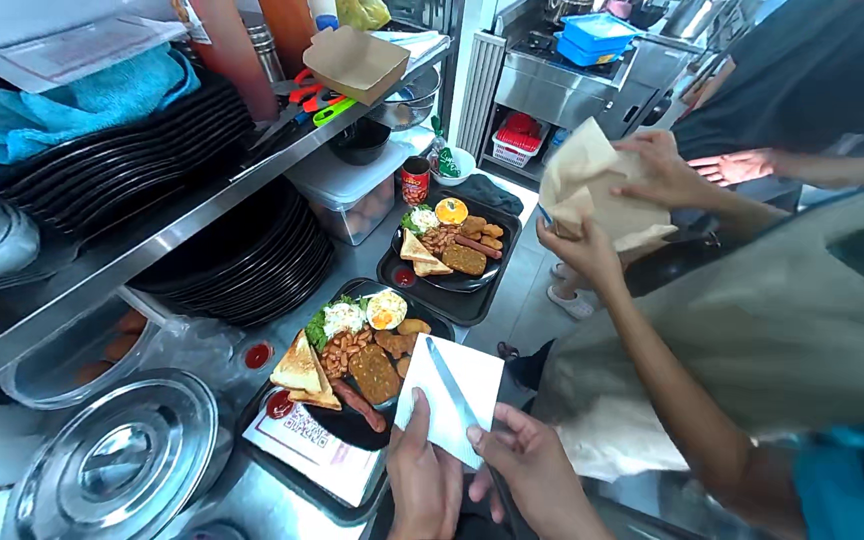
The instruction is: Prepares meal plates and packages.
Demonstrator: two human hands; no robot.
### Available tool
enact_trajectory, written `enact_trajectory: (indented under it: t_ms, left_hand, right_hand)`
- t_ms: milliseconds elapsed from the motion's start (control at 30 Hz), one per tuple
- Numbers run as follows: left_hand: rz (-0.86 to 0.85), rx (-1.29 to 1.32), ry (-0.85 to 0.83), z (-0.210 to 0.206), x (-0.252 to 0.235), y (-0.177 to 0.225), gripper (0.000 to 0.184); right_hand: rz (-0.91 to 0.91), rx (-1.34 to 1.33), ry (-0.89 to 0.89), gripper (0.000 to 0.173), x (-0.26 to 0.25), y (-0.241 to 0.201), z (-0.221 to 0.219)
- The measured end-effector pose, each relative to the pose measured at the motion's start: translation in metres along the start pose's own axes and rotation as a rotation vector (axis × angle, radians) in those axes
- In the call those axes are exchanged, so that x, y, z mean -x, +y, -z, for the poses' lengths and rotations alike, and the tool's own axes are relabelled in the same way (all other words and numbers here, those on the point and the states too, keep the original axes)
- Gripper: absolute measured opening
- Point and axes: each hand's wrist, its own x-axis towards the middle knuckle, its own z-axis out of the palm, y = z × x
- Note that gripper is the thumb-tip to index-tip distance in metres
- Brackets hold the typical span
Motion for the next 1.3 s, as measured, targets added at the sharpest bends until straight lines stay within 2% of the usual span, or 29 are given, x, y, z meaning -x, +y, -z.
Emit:
enact_trajectory:
  t_ms: [133,267,300,367,400,467,567,700,767,800,867,967,1033,1100,1200,1300]
  left_hand:
    - [0.035,0.064,-0.152,0.005,0.003,0.002,0.042]
    - [0.159,0.108,-0.331,0.012,0.001,0.017,0.076]
    - [0.19,0.044,-0.326,0.013,-0.001,0.018,0.072]
    - [0.168,-0.152,-0.266,0.015,-0.004,0.018,0.042]
    - [0.119,-0.26,-0.211,0.014,-0.005,0.016,0.033]
    - [-0.013,-0.464,-0.132,0.013,-0.003,0.01,0.037]
    - [-0.178,-0.611,-0.093,0.016,0.001,0.004,0.042]
    - [-0.347,-0.769,-0.073,0.021,0.01,0.004,0.029]
    - [-0.406,-0.882,-0.075,0.025,0.013,0.005,0.021]
    - [-0.424,-0.938,-0.083,0.026,0.015,0.005,0.018]
    - [-0.421,-1.008,-0.118,0.027,0.018,0.009,0.016]
    - [-0.208,-0.97,-0.205,0.024,0.028,0.023,0.033]
    - [-0.114,-1.036,-0.244,0.021,0.034,0.027,0.04]
    - [-0.081,-1.135,-0.22,0.017,0.038,0.026,0.033]
    - [-0.107,-1.058,-0.138,0.017,0.043,0.018,0.017]
    - [-0.09,-0.801,-0.095,0.016,0.048,0.008,0.013]
  right_hand:
    - [0.002,0.064,0.018,0.022,0.003,0.003,0.009]
    - [0.063,0.137,0.043,0.022,0.011,0.006,0.016]
    - [0.08,0.159,0.043,0.022,0.014,0.007,0.017]
    - [0.112,0.201,0.028,0.025,0.02,0.007,0.017]
    - [0.122,0.216,0.021,0.025,0.023,0.008,0.016]
    - [0.144,0.235,0.0,0.029,0.03,0.011,0.014]
    - [0.208,0.23,-0.067,0.028,0.037,0.016,0.015]
    - [0.286,0.229,-0.141,0.042,0.035,0.019,0.019]
    - [0.34,0.298,-0.155,0.054,0.033,0.024,0.02]
    - [0.377,0.355,-0.154,0.055,0.032,0.027,0.022]
    - [0.484,0.497,-0.136,0.048,0.032,0.033,0.024]
    - [0.675,0.756,-0.117,0.037,0.033,0.04,0.028]
    - [0.772,0.891,-0.104,0.033,0.032,0.047,0.032]
    - [0.814,0.964,-0.071,0.03,0.034,0.049,0.034]
    - [0.818,0.919,-0.064,0.027,0.034,0.049,0.039]
    - [0.703,0.606,-0.068,0.038,0.035,0.047,0.047]
